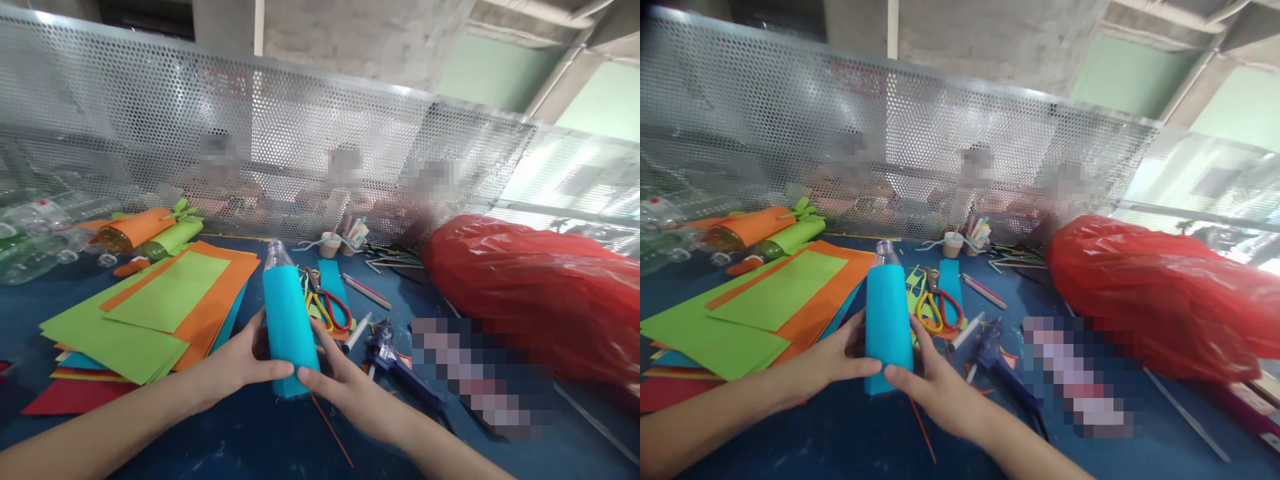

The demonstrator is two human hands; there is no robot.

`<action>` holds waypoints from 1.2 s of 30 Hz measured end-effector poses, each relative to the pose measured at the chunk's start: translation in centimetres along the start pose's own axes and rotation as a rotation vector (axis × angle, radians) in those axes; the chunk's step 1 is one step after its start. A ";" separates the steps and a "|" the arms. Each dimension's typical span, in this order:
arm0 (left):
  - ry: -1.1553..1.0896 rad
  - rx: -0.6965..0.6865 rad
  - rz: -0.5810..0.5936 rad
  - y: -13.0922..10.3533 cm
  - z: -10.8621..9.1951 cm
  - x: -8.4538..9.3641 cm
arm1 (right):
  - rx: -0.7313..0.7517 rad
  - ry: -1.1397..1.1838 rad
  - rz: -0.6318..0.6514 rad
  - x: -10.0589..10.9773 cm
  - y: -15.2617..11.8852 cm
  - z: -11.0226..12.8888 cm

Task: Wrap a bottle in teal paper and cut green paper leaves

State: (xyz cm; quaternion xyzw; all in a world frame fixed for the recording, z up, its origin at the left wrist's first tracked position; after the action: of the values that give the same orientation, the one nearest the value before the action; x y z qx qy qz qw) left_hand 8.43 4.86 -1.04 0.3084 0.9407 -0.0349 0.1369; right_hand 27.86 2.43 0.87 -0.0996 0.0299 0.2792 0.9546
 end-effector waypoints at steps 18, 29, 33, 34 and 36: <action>0.045 0.029 -0.001 0.0 -0.2 0.0 | -0.052 0.463 0.051 0.3 0.3 -0.5; 0.254 -0.084 -0.235 0.1 0.8 -0.4 | -0.063 0.493 0.118 0.3 0.5 -0.3; 0.902 -0.399 -0.566 -0.6 -0.8 0.0 | -0.079 0.469 0.115 0.6 0.5 -0.1; 1.077 -0.464 -0.572 -0.7 -1.4 -0.1 | -0.080 0.442 0.116 0.7 0.4 0.0; 1.339 -0.601 -0.486 -1.0 -2.6 -0.4 | -0.081 0.372 0.122 1.1 0.2 0.2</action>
State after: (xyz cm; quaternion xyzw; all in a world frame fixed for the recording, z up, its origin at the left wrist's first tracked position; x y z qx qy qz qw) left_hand 7.50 4.22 1.54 -0.0020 0.8333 0.3870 -0.3949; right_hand 28.63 3.21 0.94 -0.1860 0.2003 0.3144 0.9091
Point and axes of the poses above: each hand's wrist, its own y-axis towards the middle knuckle, its own x-axis out of the back of the hand, z = x × y, the point moved 1 cm from there along y, towards the middle knuckle, and after that the axes turned 2 degrees about z, right-handed, at the moved point
